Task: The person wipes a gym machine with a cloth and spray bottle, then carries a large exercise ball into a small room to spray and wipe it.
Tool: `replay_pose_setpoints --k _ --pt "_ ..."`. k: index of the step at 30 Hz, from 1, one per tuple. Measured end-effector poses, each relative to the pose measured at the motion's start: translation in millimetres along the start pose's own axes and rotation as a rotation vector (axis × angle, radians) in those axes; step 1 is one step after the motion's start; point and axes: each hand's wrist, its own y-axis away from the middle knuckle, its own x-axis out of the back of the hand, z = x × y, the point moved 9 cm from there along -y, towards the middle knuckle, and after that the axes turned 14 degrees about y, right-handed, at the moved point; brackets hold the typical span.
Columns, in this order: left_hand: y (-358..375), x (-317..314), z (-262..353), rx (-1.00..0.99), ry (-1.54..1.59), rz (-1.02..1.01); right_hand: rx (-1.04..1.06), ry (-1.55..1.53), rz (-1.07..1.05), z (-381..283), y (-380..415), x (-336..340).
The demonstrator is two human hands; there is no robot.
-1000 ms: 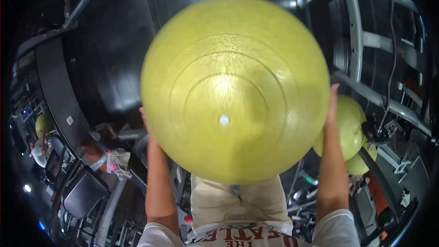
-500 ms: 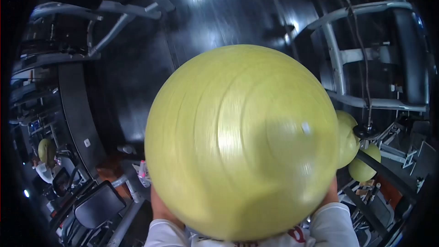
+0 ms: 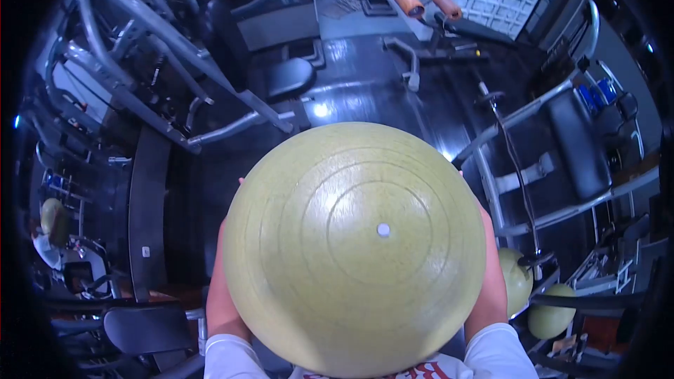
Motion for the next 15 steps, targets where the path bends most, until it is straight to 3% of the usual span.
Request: replay_pose_setpoints --k 5,12,15 --pt "38.1 -9.2 39.9 -0.038 0.015 -0.036 0.045 0.049 -0.066 -44.6 -2.8 -39.5" --pt "99.4 44.5 -2.6 -0.094 0.166 0.065 0.056 -0.057 -0.027 -42.3 7.1 -70.2" --pt "142.3 28.0 -10.5 -0.098 0.073 0.177 0.033 0.011 -0.015 -57.5 50.5 -82.7"
